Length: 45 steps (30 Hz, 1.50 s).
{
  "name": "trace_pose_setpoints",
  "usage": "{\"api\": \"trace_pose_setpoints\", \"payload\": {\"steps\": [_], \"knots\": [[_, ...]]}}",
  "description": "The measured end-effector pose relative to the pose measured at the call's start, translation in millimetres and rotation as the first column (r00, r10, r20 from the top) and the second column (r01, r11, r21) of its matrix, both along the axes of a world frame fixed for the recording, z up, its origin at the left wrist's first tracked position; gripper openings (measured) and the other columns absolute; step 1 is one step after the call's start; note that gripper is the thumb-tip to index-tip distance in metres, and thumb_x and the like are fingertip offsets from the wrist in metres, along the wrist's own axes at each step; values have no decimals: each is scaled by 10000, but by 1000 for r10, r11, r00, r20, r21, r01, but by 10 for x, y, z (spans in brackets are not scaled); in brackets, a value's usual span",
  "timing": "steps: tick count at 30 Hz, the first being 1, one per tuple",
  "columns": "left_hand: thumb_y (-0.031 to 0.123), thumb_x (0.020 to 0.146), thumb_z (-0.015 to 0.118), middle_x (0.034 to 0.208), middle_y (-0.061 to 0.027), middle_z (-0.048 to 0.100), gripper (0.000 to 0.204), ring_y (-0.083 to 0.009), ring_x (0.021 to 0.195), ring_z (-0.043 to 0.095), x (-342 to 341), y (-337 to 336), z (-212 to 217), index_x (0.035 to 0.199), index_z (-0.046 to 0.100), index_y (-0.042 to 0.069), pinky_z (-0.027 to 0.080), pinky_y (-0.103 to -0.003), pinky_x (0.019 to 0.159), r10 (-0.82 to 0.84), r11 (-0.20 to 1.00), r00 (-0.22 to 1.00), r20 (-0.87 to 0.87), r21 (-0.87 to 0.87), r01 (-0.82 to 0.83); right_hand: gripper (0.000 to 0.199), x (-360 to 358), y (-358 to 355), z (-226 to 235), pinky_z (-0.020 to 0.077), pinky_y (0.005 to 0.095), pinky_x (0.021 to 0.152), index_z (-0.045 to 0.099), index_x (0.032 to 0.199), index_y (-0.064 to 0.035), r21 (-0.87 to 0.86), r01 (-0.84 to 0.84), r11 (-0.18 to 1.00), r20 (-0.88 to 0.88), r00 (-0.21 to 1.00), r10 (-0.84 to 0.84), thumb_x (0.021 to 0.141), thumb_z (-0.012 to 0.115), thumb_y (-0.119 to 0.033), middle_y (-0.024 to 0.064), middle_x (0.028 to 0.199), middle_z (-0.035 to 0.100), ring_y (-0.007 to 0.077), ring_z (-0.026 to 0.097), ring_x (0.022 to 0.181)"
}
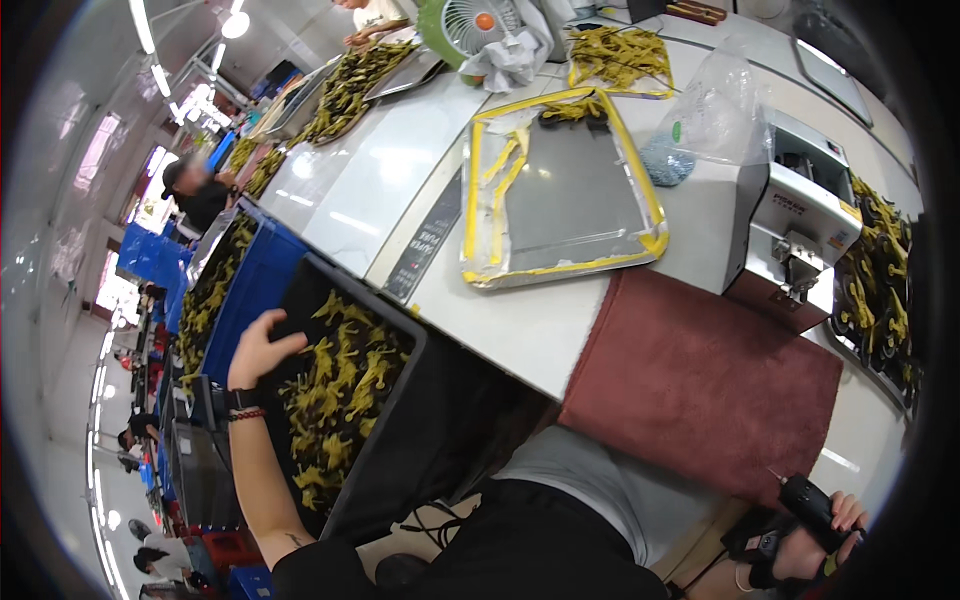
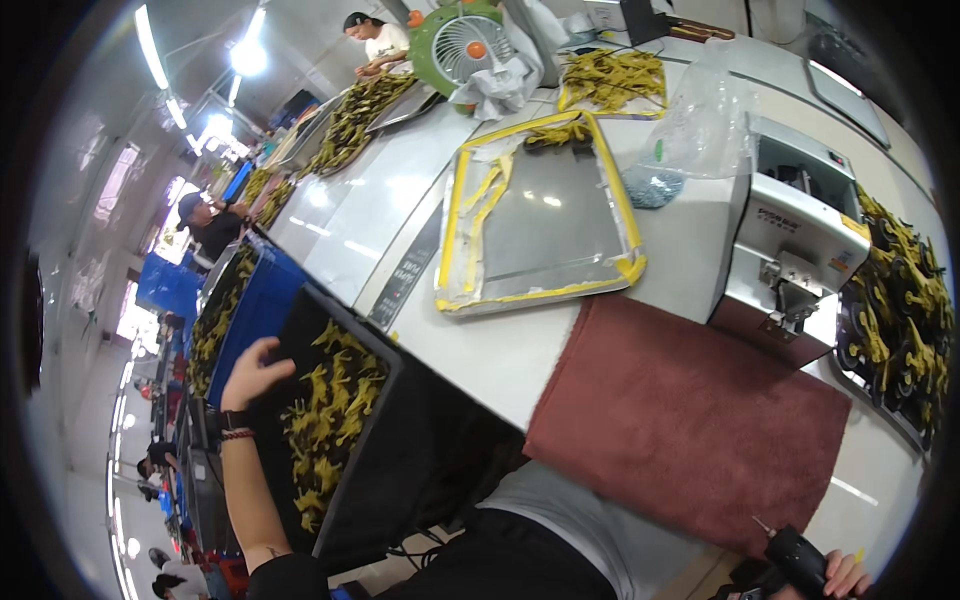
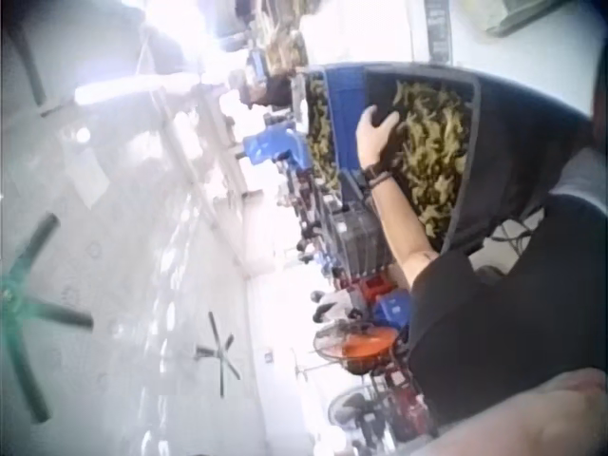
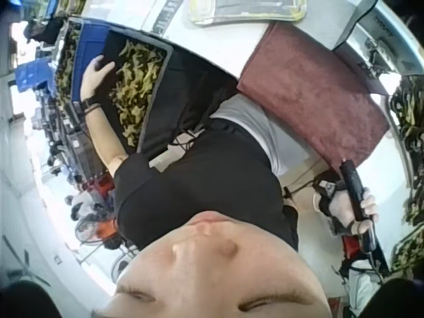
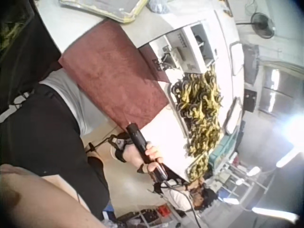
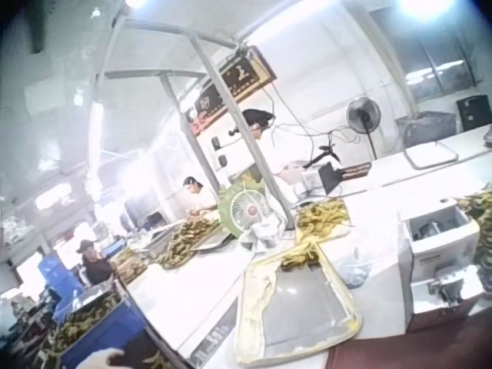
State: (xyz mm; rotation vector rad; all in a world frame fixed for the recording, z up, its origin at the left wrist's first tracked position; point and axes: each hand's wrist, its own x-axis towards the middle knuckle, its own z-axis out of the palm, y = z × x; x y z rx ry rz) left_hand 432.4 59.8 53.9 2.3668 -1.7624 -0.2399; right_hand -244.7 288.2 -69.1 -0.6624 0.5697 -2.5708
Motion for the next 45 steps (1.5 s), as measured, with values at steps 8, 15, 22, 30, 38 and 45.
{"api": "trace_pose_setpoints", "payload": {"steps": [8, 15, 22, 30, 38, 45], "knots": [[237, 721, 667, 1043, -166, 608, 457, -303, 974, 577, -1842, -2087, -225, 1108, 550, 26, 440, -359, 856, -676, 637, 720, 154, -367, 677, 126, 449, -303, 114, 350, 262, 653, 397, 931, -41, 41, -4, 999, -28, 1000, 6, 855, 489, -80, 40, 718, 375, 121, 389, 634], [251, 762, 590, 1202, -133, 538, 520, -275, 1151, 480, -3103, -3562, -1090, 1239, 461, 89, 341, -385, 966, -800, 432, 531, 281, -346, 833, 127, 542, -256, 257, 359, 265, 641, 371, 960, -37, 84, 53, 995, 3, 999, -54, 879, 461, -75, 43, 726, 377, 128, 386, 615], [341, 577, 762, 935, -115, 649, 530, -259, 914, 610, -3212, -3470, -831, 1001, 622, 56, 432, -424, 864, -691, 701, 715, 103, -145, 698, 241, 452, -101, 416, 351, 255, 617, 335, 939, -70, 175, 191, 966, -64, 981, -183, 830, 548, -103, 28, 694, 372, 115, 394, 603], [157, 641, 705, 871, -118, 627, 396, -205, 750, 612, -3661, -949, 157, 974, 597, -26, 487, -297, 672, -880, 474, 419, -222, -376, 796, 225, 186, -780, 1022, 351, 290, 626, 383, 981, -94, 127, -3, 992, -355, 934, 48, 835, 546, -146, 22, 713, 428, 124, 412, 601], [206, 655, 730, 1009, -105, 585, 457, -268, 955, 568, -4153, -109, -891, 1063, 591, 53, 433, -414, 895, -969, 110, 24, -247, -341, 934, 204, 274, -1945, 1361, 446, 332, 607, 453, 927, -34, 62, 5, 998, -448, 893, 23, 763, 568, -71, 57, 619, 485, 169, 501, 561], [191, 676, 722, 1043, -132, 572, 471, -310, 973, 542, -4136, -56, -1068, 1095, 579, 29, 414, -419, 892, -937, 272, 131, -325, -438, 857, 174, 406, -2278, 1270, 424, 329, 599, 458, 882, -55, 195, 38, 980, -621, 778, 94, 751, 571, -67, 56, 644, 472, 160, 479, 549]]}}
